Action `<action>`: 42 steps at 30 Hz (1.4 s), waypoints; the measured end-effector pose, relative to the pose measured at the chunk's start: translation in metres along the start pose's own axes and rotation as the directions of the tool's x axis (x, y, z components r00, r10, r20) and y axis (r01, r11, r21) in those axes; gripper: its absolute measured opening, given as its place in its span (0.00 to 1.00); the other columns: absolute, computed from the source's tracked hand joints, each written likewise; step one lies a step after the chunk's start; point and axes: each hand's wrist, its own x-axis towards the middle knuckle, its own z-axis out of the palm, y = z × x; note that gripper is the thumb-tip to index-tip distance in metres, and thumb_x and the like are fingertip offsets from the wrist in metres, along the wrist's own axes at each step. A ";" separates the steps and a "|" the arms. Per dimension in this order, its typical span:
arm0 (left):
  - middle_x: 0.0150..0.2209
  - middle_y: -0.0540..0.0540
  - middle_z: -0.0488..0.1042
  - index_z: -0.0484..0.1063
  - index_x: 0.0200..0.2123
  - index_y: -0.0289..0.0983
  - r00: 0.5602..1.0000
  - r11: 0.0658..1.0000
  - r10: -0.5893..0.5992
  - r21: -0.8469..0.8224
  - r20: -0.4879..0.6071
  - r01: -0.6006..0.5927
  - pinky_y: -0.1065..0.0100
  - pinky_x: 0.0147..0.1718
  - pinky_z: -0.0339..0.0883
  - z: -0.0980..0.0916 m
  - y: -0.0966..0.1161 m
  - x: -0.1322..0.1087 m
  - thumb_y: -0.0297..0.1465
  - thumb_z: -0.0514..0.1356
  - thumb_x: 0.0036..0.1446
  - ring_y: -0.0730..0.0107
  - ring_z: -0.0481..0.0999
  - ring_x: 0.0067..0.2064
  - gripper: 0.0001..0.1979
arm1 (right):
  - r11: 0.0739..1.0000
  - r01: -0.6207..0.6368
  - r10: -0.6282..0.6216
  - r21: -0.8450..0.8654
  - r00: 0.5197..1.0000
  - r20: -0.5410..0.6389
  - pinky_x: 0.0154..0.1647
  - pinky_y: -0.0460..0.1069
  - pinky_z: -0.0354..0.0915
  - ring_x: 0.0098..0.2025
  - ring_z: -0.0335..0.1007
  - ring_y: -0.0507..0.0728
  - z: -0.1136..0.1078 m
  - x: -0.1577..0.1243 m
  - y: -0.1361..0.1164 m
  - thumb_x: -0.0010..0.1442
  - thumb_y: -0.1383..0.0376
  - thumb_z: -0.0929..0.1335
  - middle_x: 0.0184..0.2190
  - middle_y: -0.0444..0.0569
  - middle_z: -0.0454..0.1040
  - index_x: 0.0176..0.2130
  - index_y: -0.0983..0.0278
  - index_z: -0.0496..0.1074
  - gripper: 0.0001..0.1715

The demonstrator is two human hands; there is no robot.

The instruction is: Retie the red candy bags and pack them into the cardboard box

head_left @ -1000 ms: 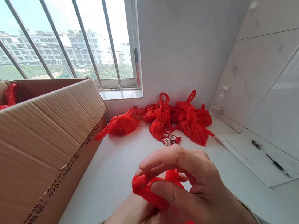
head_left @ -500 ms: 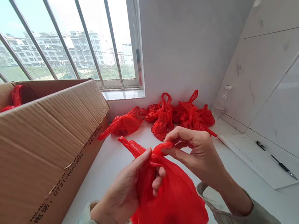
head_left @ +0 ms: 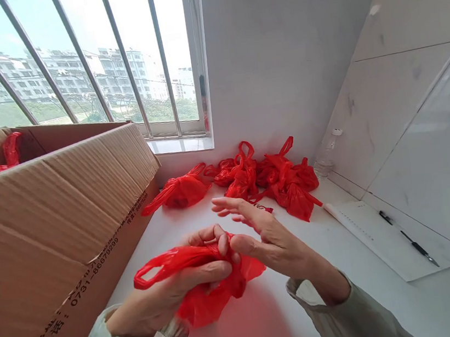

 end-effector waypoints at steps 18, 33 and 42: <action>0.43 0.48 0.67 0.56 0.29 0.39 0.797 0.141 0.597 0.966 0.090 -0.215 0.71 0.26 0.54 0.002 -0.006 -0.003 0.26 0.43 0.69 0.75 0.60 0.28 0.13 | 0.988 -0.085 0.086 -0.127 0.996 -0.003 0.36 0.46 0.64 0.34 0.68 0.51 0.003 0.001 0.015 0.67 0.64 0.66 0.34 0.45 0.77 0.41 0.62 0.79 0.11; 0.30 0.51 0.55 0.52 0.24 0.38 0.979 0.232 0.201 0.971 0.018 -0.065 0.65 0.28 0.47 -0.029 -0.006 -0.011 0.22 0.46 0.61 0.68 0.54 0.29 0.13 | 0.720 -0.448 0.279 -0.530 0.886 -0.370 0.47 0.51 0.67 0.43 0.76 0.58 -0.074 -0.002 0.114 0.66 0.61 0.64 0.42 0.47 0.82 0.42 0.58 0.81 0.15; 0.26 0.51 0.59 0.54 0.23 0.38 0.998 0.296 0.057 0.955 -0.004 -0.013 0.65 0.26 0.45 -0.034 -0.021 -0.008 0.24 0.49 0.61 0.70 0.55 0.25 0.14 | 0.631 -0.490 0.331 -0.602 0.871 -0.362 0.41 0.50 0.64 0.44 0.75 0.58 -0.072 -0.004 0.111 0.65 0.65 0.63 0.43 0.48 0.80 0.42 0.57 0.82 0.17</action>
